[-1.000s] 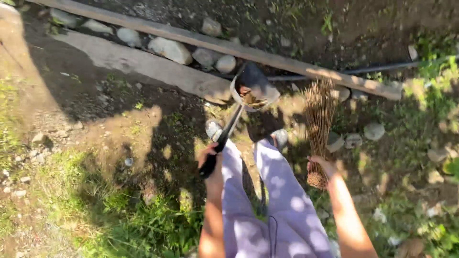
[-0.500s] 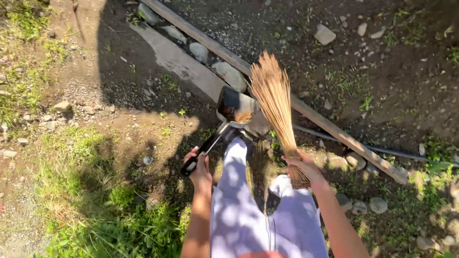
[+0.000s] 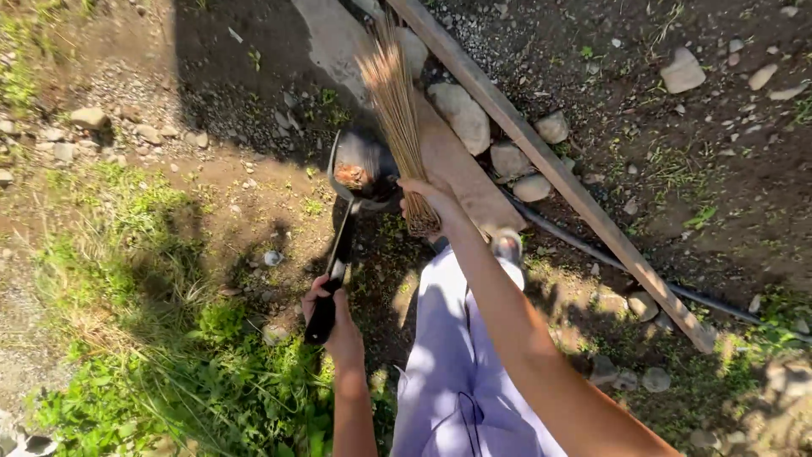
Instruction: Sweeping dirt and plant debris into a dustpan outdoors.
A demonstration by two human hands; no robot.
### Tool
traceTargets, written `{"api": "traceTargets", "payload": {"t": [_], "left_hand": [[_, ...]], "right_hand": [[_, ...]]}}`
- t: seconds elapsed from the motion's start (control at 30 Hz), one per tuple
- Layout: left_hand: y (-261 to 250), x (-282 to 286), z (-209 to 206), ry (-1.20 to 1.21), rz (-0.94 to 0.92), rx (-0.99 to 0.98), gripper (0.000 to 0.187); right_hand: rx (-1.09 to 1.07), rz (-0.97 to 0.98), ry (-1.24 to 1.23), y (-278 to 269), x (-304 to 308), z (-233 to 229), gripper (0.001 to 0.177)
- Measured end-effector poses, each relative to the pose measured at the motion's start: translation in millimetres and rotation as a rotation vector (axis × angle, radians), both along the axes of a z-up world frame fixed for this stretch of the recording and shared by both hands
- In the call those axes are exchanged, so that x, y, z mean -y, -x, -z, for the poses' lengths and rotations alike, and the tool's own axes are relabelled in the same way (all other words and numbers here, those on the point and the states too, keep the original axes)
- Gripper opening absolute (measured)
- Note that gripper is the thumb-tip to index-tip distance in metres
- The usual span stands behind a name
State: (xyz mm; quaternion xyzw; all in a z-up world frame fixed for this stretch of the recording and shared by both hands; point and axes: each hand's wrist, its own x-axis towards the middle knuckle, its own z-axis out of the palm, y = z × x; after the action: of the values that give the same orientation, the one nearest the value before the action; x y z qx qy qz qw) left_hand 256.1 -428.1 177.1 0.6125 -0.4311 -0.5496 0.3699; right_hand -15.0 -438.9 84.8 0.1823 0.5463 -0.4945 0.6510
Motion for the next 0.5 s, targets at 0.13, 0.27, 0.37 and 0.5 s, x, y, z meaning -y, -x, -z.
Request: {"api": "traceTargets", "payload": {"t": [0.13,0.27,0.37,0.5], "left_hand": [[-7.1,9.8,-1.4,-0.054,-0.128,-0.15,0.022],[5.0,23.3,-10.1,-0.121,-0.242,-0.14,0.022],[17.6,28.1,-30.1,-0.202,-0.319,-0.086,0.021],[20.8,25.2,-19.8,-0.167,-0.394,-0.14,0.028]], "right_hand": [[-0.082,-0.007,0.118,-16.0,-29.6,-23.9,0.051],[-0.07,0.037,0.094,-20.0,-37.1,-20.0,0.064],[0.231,0.2,-0.001,-6.2,-11.3,27.1,0.058],[0.131,0.014,0.062,12.6,58.8,-6.1,0.058]]}}
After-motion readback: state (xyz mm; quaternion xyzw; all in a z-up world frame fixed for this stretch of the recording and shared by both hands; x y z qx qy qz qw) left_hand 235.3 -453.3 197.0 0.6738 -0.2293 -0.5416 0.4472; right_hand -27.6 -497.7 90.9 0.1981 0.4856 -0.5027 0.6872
